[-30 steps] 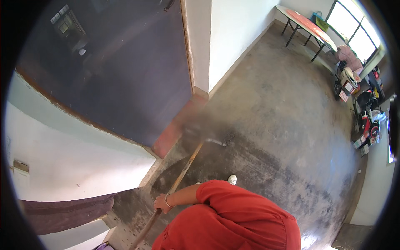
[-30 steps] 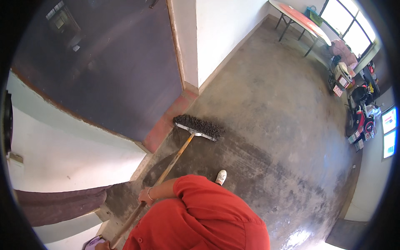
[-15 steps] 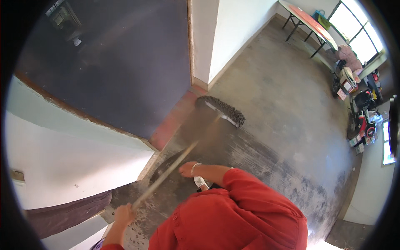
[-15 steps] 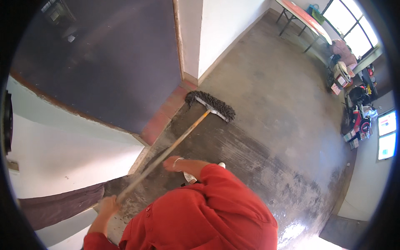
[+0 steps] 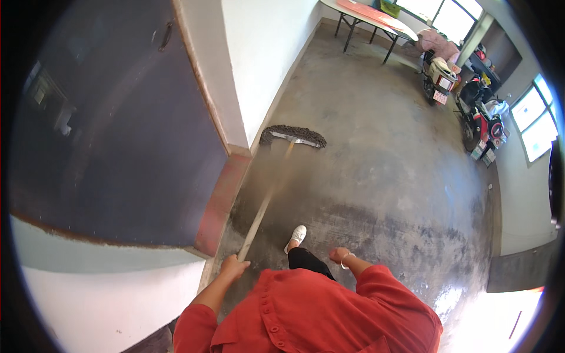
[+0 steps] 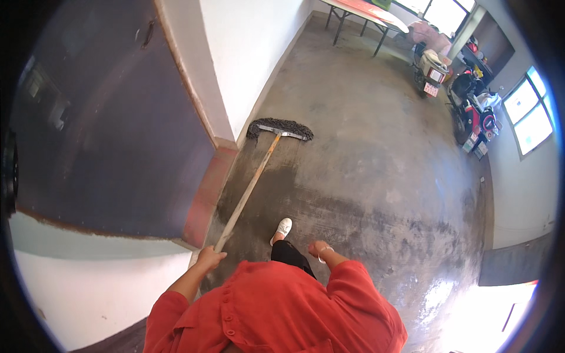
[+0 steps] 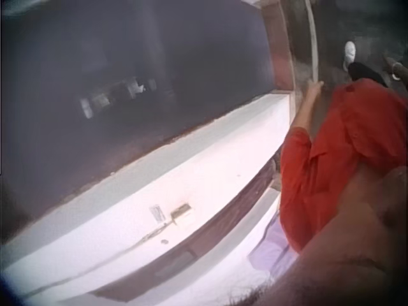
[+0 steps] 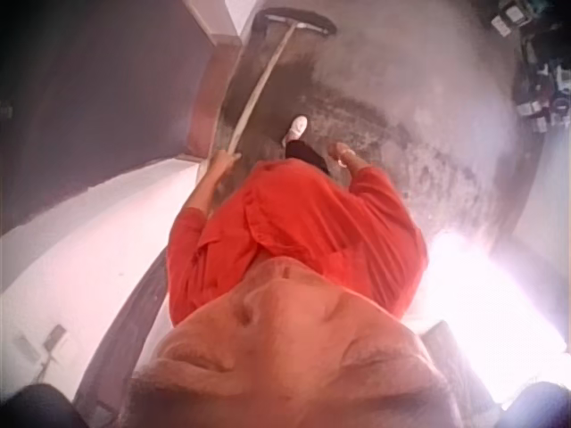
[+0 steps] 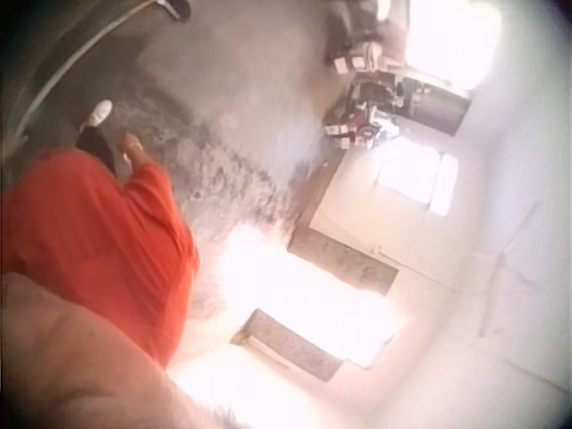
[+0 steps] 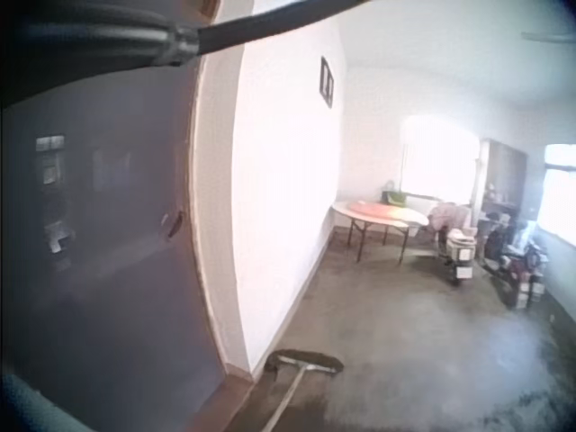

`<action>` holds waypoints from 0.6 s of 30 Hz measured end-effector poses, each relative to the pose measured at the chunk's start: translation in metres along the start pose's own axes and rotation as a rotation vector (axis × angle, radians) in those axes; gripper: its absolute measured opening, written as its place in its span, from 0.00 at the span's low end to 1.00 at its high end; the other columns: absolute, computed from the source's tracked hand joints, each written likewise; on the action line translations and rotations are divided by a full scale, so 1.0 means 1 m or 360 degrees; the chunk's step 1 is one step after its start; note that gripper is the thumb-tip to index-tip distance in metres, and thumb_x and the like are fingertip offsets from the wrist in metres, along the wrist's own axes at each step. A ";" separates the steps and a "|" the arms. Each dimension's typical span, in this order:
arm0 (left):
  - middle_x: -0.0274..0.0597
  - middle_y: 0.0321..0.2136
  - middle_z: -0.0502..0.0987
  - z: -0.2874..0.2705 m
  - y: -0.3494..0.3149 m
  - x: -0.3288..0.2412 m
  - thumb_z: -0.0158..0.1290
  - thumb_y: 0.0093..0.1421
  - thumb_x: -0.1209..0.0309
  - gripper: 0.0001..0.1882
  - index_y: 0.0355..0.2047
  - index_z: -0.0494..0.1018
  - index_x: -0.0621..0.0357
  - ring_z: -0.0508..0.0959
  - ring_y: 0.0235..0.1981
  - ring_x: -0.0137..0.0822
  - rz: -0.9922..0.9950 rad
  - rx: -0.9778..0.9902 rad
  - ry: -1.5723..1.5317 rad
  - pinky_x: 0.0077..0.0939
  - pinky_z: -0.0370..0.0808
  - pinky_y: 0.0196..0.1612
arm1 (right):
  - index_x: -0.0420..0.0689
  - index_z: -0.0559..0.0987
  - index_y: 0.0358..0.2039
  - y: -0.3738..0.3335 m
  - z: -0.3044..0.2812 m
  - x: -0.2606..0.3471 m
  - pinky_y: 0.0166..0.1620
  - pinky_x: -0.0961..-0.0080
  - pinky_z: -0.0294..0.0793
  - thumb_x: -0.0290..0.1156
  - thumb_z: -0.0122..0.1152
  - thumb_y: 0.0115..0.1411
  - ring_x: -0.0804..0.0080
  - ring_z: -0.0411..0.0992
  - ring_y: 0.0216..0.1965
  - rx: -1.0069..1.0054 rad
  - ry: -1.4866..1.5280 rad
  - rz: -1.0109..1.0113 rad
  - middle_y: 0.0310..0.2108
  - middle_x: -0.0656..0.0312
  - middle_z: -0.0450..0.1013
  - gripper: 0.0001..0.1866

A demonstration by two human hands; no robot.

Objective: The person sweeps the concrete floor using a large dust mop, pushing it across different areas of the room and out through the open doorway.

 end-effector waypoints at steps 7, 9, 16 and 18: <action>0.44 0.17 0.74 0.031 0.056 -0.100 0.56 0.46 0.60 0.20 0.30 0.69 0.65 0.74 0.15 0.34 -0.0048 0.0177 -0.0013 0.28 0.70 0.18 | 0.49 0.78 0.34 0.025 -0.004 -0.023 0.38 0.69 0.70 0.41 0.47 0.48 0.61 0.73 0.32 0.0169 0.0567 0.0081 0.31 0.57 0.74 0.17; 0.45 0.18 0.74 0.043 0.082 -0.101 0.55 0.46 0.59 0.21 0.32 0.69 0.64 0.75 0.16 0.37 -0.0002 0.0203 0.0105 0.30 0.71 0.20 | 0.47 0.77 0.37 0.059 -0.042 -0.012 0.30 0.78 0.71 0.39 0.52 0.49 0.73 0.74 0.25 0.0132 0.0288 -0.0083 0.26 0.61 0.75 0.16; 0.49 0.35 0.75 -0.010 0.156 -0.099 0.55 0.45 0.55 0.22 0.35 0.71 0.58 0.74 0.39 0.43 -0.0180 0.0054 0.0454 0.36 0.70 0.40 | 0.46 0.76 0.39 0.094 -0.182 -0.019 0.44 0.69 0.68 0.40 0.49 0.49 0.59 0.71 0.39 -0.0036 0.1204 0.0105 0.36 0.57 0.74 0.19; 0.49 0.32 0.75 -0.005 0.181 -0.126 0.56 0.45 0.56 0.22 0.34 0.71 0.59 0.76 0.35 0.43 -0.0053 0.0012 0.0433 0.36 0.71 0.37 | 0.44 0.76 0.38 0.122 -0.216 -0.037 0.38 0.73 0.70 0.38 0.51 0.49 0.66 0.73 0.33 -0.0172 0.0911 -0.0016 0.32 0.57 0.74 0.17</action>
Point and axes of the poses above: each hand's wrist, its own y-axis towards the middle knuckle, its own z-axis out of the palm, x = y × z, the point moved 9 cm from there along y, towards the middle knuckle
